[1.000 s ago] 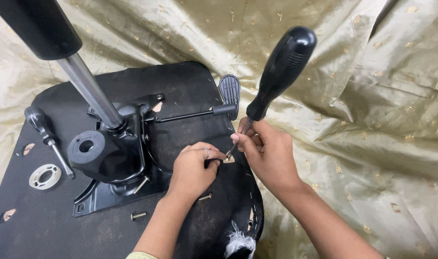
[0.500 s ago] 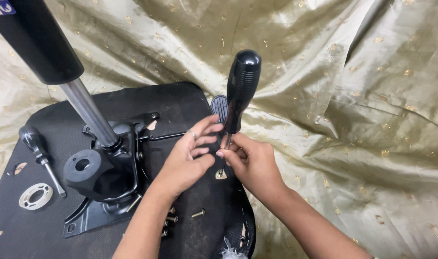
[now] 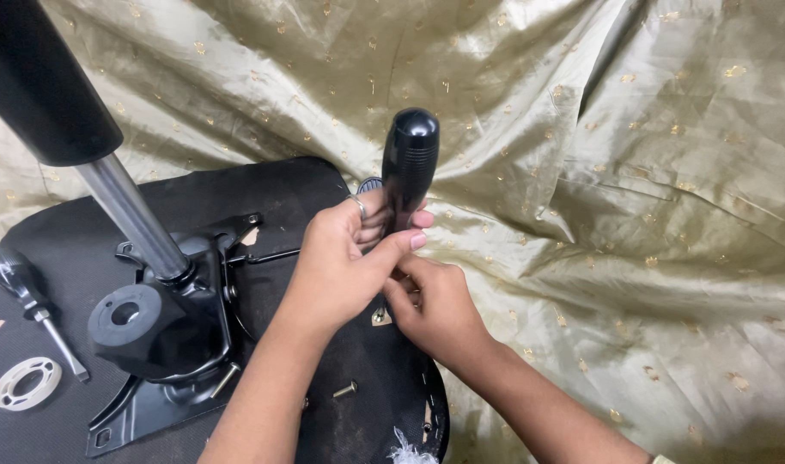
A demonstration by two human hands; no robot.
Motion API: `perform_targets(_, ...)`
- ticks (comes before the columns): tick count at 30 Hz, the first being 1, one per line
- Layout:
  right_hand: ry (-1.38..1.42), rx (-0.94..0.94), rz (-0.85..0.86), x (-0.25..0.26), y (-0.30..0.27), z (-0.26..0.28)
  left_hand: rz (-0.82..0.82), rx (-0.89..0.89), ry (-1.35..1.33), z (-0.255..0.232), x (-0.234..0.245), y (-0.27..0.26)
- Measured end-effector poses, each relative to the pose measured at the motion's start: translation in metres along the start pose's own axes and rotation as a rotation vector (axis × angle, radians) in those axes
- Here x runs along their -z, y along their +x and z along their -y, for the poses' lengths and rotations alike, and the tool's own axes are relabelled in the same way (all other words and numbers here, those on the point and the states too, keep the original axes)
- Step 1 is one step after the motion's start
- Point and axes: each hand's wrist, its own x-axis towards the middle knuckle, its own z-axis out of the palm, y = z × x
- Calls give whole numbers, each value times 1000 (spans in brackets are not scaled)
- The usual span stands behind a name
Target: The person uses a screwdriver to tighten screws into a black metal base of a piece of furniture. They repeatedly insert and tighten multiple screws into pre-drilled holes on the base plate while holding the base steady.
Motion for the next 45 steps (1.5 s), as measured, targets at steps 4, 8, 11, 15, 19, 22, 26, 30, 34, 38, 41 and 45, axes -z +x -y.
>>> perform_targets(4,-18,14,3,2,1,-7,-69,-66,106,-10,-14,2)
perform_targets(8,-109,-82,10,0,5,-10,-225,25,380,-31,-23,1)
perform_targets(11,-83,13,37,-2,5,-10,-205,262,742,-41,-20,5)
perform_targets(15,-148,161,34,-7,8,-9,12,-140,49,-31,-13,6)
perform_targets(19,-69,-47,123,-8,10,-9,108,-80,-116,-15,9,7)
perform_targets(22,46,-71,138,-8,10,-9,48,-60,-65,-6,13,14)
perform_targets(26,63,-30,46,-4,13,-14,-37,-91,74,-3,13,14)
perform_targets(30,56,-102,7,-3,19,-16,-149,-94,354,-6,10,18)
perform_targets(34,33,-176,42,-4,20,-14,-16,-9,146,-12,16,16)
perform_targets(38,139,-87,63,-2,22,-10,136,29,-41,-17,31,10)
perform_targets(41,112,-153,99,1,23,-6,188,37,-94,-14,37,9)
perform_targets(45,40,-281,183,4,25,-2,164,67,-86,-7,37,10)
